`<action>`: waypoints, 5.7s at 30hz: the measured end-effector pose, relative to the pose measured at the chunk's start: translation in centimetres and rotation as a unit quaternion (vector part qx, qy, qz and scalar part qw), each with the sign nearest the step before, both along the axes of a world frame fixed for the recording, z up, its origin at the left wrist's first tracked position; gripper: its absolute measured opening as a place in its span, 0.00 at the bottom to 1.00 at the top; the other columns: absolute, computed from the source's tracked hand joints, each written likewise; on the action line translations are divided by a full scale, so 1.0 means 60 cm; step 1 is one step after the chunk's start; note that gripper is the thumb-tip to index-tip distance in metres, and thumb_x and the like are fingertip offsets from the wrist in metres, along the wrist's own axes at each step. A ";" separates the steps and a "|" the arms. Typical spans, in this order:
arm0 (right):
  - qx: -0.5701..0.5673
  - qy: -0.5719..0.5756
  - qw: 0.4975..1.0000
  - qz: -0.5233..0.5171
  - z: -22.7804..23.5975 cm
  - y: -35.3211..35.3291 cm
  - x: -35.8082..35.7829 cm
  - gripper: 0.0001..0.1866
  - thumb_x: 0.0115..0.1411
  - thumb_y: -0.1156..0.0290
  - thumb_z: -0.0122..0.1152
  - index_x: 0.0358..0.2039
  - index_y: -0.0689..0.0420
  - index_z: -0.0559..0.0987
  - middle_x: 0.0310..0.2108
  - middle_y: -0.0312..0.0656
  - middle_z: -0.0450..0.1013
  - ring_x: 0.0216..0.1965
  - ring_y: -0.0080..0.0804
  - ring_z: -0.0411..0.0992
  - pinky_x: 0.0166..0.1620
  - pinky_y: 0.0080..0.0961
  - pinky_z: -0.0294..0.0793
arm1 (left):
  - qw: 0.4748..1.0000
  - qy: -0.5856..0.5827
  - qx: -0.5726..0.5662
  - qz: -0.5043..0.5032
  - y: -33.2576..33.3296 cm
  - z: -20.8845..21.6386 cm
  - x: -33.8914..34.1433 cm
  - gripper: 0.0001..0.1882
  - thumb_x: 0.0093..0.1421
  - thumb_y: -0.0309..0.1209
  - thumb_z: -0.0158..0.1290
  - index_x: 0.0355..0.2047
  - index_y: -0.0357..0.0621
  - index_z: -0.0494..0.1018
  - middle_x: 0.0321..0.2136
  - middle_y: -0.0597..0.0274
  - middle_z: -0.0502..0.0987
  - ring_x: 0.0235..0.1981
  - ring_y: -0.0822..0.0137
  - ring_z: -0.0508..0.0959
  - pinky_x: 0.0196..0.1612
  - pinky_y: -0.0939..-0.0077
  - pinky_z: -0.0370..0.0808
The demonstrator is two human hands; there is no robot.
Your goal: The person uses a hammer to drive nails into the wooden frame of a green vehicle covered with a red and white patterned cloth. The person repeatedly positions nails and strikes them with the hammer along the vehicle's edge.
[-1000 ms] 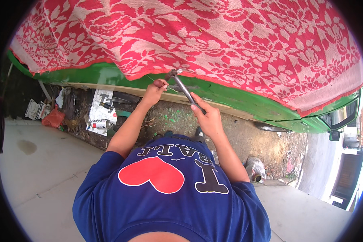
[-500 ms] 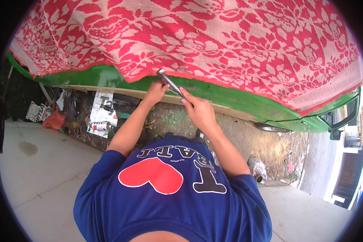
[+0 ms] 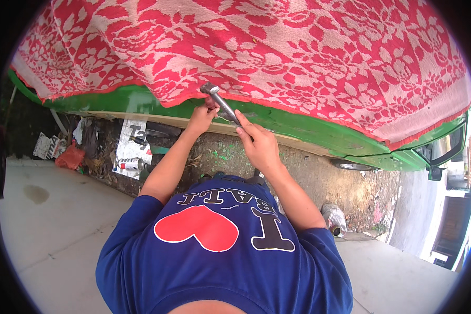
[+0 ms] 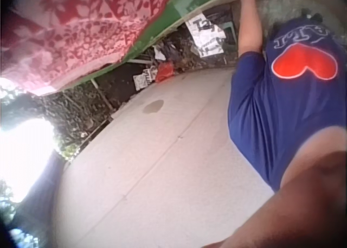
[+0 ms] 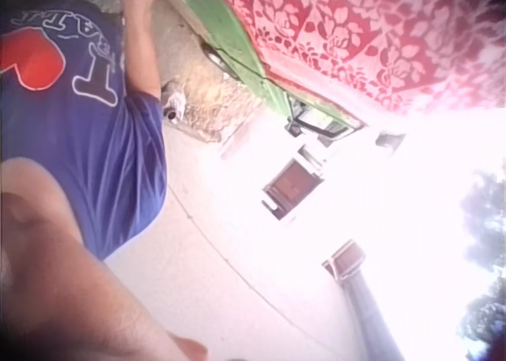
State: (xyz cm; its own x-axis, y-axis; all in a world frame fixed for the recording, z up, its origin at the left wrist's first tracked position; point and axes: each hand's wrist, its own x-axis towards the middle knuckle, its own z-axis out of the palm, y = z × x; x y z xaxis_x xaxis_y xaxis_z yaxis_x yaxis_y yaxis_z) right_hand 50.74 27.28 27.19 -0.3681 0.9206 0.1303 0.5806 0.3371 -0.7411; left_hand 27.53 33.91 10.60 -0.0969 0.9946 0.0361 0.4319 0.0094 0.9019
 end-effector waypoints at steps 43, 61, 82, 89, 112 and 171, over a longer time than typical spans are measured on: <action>0.019 0.026 0.999 0.014 -0.014 -0.006 0.005 0.22 0.64 0.71 0.62 0.60 0.48 0.77 0.31 0.48 0.79 0.29 0.32 0.75 0.36 0.29 0.73 | 0.998 -0.056 0.008 0.023 -0.026 -0.018 0.020 0.10 0.63 0.30 0.59 0.39 0.35 0.77 0.30 0.55 0.83 0.32 0.65 0.83 0.38 0.70 0.78; 0.033 0.006 0.999 0.028 -0.022 -0.006 0.009 0.23 0.65 0.66 0.60 0.61 0.40 0.76 0.25 0.45 0.73 0.26 0.44 0.72 0.33 0.40 0.72 | 1.000 -0.021 0.008 0.017 -0.022 -0.018 0.019 0.10 0.63 0.32 0.58 0.37 0.36 0.77 0.29 0.54 0.83 0.32 0.60 0.85 0.37 0.67 0.78; 0.015 0.026 0.999 0.016 -0.022 -0.007 0.012 0.22 0.65 0.64 0.59 0.60 0.37 0.76 0.28 0.47 0.76 0.28 0.47 0.75 0.35 0.40 0.73 | 0.999 -0.021 0.005 0.030 -0.020 -0.011 0.021 0.10 0.64 0.33 0.58 0.38 0.37 0.77 0.28 0.53 0.83 0.32 0.63 0.85 0.37 0.68 0.78; -0.044 0.001 0.999 0.005 -0.035 -0.003 0.009 0.22 0.65 0.63 0.60 0.61 0.37 0.76 0.29 0.48 0.77 0.29 0.45 0.75 0.37 0.37 0.73 | 0.999 -0.020 -0.009 0.032 -0.024 -0.010 0.021 0.09 0.64 0.31 0.58 0.39 0.37 0.77 0.28 0.54 0.83 0.32 0.64 0.85 0.36 0.69 0.78; 0.011 0.062 0.998 0.019 -0.037 -0.012 0.000 0.24 0.64 0.66 0.62 0.61 0.43 0.75 0.31 0.52 0.78 0.27 0.38 0.74 0.39 0.32 0.74 | 0.998 -0.041 0.025 0.050 -0.026 -0.016 0.030 0.08 0.64 0.29 0.56 0.37 0.36 0.77 0.27 0.54 0.83 0.31 0.64 0.86 0.35 0.69 0.78; 0.052 -0.031 0.998 0.008 -0.023 -0.046 -0.010 0.24 0.64 0.65 0.62 0.61 0.44 0.75 0.32 0.49 0.78 0.29 0.45 0.76 0.35 0.36 0.74 | 0.997 -0.011 0.040 0.071 -0.029 -0.054 0.022 0.07 0.61 0.29 0.58 0.39 0.41 0.80 0.29 0.56 0.81 0.30 0.64 0.81 0.37 0.67 0.75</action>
